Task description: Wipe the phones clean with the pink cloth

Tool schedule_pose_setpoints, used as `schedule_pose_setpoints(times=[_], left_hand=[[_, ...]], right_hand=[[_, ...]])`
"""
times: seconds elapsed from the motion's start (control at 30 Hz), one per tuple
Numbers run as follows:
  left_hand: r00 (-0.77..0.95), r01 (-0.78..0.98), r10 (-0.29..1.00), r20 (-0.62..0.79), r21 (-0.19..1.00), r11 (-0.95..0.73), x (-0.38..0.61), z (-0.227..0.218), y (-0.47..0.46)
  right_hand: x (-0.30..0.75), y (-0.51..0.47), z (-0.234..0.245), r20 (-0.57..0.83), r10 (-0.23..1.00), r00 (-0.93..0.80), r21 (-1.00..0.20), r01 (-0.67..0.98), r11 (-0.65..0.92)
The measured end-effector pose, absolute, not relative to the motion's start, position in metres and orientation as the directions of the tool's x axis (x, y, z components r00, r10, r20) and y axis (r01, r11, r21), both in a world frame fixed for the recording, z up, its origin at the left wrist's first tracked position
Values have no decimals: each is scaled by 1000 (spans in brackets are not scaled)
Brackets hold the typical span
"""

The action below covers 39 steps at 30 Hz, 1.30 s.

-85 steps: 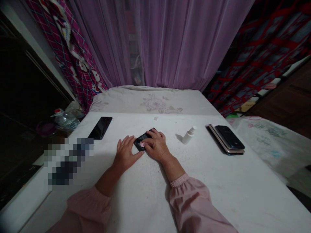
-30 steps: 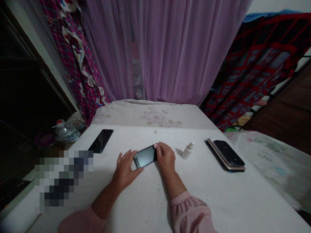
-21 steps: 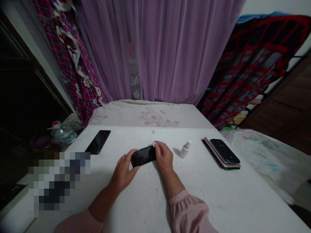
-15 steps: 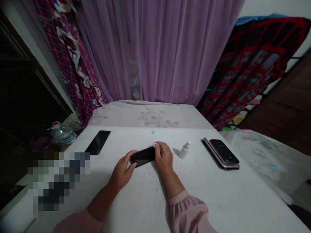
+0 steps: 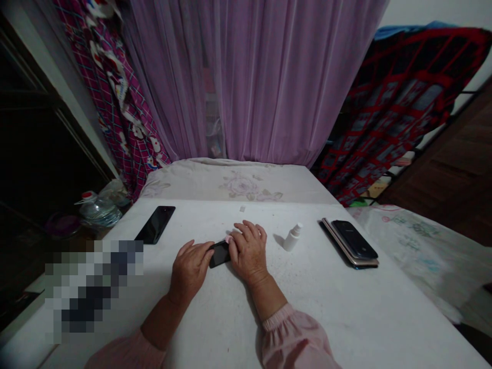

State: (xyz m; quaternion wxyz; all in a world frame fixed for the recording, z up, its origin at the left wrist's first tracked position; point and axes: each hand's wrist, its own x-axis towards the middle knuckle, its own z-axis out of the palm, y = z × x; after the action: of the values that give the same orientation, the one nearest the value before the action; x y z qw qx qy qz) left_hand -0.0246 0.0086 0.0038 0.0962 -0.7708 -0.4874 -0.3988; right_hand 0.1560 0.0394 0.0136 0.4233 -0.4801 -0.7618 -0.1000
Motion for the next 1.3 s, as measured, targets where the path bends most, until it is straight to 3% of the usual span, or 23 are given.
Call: schedule_pose_setpoints(times=[0.2, 0.53, 0.93, 1.2, 1.3], left_hand=[[175, 836, 679, 713, 257, -486, -29, 8, 9], [187, 828, 678, 711, 257, -498, -25, 12, 4], [182, 821, 679, 712, 270, -503, -27, 10, 5], [191, 818, 680, 708, 268, -509, -25, 11, 2], [193, 817, 685, 703, 272, -509, -25, 12, 3]], right_hand=[[181, 52, 8, 745, 666, -16, -291, 892, 346], [131, 21, 17, 712, 665, -227, -263, 792, 551], [181, 36, 2, 714, 695, -83, -267, 885, 380], [135, 16, 15, 693, 684, -229, -236, 824, 516], [145, 20, 11, 699, 683, -211, -221, 845, 487]])
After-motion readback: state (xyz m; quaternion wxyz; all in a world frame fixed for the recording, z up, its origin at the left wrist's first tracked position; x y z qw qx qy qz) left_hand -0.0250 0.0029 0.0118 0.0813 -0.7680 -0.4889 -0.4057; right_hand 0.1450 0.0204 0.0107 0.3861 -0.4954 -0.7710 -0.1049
